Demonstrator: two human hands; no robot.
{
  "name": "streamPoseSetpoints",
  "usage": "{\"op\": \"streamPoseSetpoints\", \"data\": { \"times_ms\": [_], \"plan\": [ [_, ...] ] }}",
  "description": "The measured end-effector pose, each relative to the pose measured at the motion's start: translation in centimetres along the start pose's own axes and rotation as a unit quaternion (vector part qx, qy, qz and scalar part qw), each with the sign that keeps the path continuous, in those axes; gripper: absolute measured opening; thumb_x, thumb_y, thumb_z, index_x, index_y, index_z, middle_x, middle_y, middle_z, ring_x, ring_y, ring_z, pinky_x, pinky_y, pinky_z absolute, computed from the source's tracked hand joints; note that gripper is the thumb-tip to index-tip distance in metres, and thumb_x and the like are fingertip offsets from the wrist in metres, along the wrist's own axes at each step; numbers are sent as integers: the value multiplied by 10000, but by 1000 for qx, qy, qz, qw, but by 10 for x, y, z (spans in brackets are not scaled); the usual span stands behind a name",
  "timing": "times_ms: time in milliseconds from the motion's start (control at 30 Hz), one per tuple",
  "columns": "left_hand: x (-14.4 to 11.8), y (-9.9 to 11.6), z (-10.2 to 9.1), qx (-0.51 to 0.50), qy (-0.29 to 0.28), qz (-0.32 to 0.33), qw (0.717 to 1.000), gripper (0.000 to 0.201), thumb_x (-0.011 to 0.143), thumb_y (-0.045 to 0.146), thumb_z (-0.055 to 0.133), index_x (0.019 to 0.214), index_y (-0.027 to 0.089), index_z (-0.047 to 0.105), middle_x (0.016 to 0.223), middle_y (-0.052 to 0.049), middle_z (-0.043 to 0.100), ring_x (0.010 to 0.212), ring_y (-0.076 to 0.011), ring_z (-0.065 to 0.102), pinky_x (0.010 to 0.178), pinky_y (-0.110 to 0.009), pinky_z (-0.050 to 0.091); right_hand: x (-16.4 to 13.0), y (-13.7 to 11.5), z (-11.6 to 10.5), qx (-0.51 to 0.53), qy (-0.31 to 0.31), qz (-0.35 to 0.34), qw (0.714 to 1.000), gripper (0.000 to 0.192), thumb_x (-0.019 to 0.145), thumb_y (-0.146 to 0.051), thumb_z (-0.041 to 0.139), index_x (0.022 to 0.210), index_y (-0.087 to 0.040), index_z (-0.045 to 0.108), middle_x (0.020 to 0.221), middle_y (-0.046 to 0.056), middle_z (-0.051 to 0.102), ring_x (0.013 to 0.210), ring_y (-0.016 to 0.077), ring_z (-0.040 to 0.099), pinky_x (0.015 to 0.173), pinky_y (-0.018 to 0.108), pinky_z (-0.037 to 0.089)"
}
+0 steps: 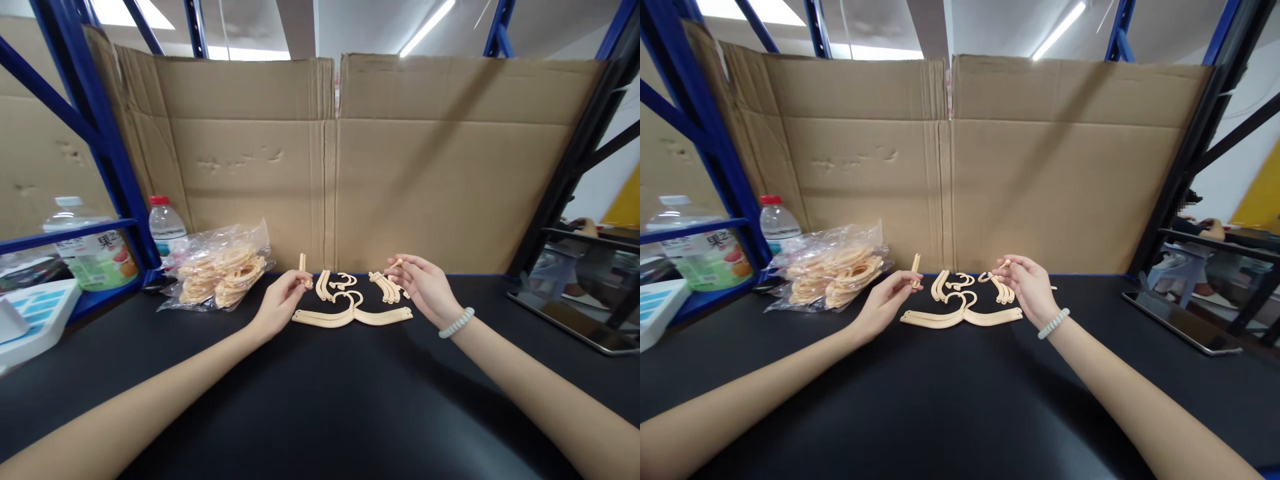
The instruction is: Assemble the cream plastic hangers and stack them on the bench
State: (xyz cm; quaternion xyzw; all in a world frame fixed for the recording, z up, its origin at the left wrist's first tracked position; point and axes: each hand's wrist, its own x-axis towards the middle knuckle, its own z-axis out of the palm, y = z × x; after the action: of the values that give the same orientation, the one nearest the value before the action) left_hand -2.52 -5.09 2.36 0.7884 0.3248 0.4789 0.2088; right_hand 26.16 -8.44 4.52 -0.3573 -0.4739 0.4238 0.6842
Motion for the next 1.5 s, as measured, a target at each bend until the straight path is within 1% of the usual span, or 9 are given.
{"op": "streamPoseSetpoints", "data": {
  "times_ms": [167,433,533,733,867,967,1133,1300,1500],
  "plan": [
    [-13,32,23,-103,-4,-26,994,179,861,336,545,859,178,629,962,-71,642,899,-200,621,848,-326,491,-8,1,7,61,-32,67,995,122,737,-268,705,782,-181,633,885,85,675,965,242,652,993,407,483],
    [-21,24,36,-169,-57,-100,979,165,756,331,676,785,174,634,834,-42,628,728,-165,593,642,-285,504,-32,1,29,49,-74,76,993,190,730,-319,740,807,-161,668,920,75,664,869,185,628,936,378,489],
    [-22,27,36,-216,-61,-108,968,143,759,295,683,804,171,630,820,-30,620,736,-160,617,684,-285,513,-37,3,33,45,-87,96,991,234,692,-330,772,806,-157,662,878,58,646,844,172,616,913,359,488],
    [-29,40,42,-361,-9,-146,921,569,770,260,706,1292,278,479,1241,-85,557,924,-222,676,890,-383,504,-45,4,39,-3,-65,97,993,332,583,-288,831,824,-178,632,941,26,584,800,139,581,818,320,497],
    [-34,45,48,-439,15,-213,873,587,738,215,743,1279,218,515,930,-42,640,948,-226,657,945,-395,462,-47,6,40,-36,-61,75,995,329,588,-279,803,756,-201,531,838,-29,524,702,105,550,725,291,488],
    [-35,46,49,-454,35,-257,853,443,704,184,764,1124,166,624,827,-15,619,874,-164,628,905,-319,469,-47,8,40,-45,-82,53,994,361,617,-269,774,759,-215,446,785,-51,522,663,92,549,694,270,475],
    [-34,46,49,-423,44,-232,875,208,735,265,751,870,149,643,818,-15,609,793,-139,579,759,-272,498,-53,10,43,-62,-126,27,990,363,664,-221,730,798,-231,393,805,-63,491,653,78,542,655,250,483],
    [-33,44,50,-398,52,-186,897,242,723,276,761,871,162,608,854,-13,618,836,-156,588,798,-300,502,-57,10,47,-60,-162,-12,985,391,674,-148,717,829,-243,371,889,-53,526,689,86,566,683,264,505],
    [-35,41,50,-386,72,-191,900,263,719,259,753,894,168,580,869,-21,644,859,-162,609,811,-299,492,-48,15,42,-75,-163,26,983,438,668,-192,750,1051,-213,540,765,-18,625,765,148,606,770,325,519]
  ]
}}
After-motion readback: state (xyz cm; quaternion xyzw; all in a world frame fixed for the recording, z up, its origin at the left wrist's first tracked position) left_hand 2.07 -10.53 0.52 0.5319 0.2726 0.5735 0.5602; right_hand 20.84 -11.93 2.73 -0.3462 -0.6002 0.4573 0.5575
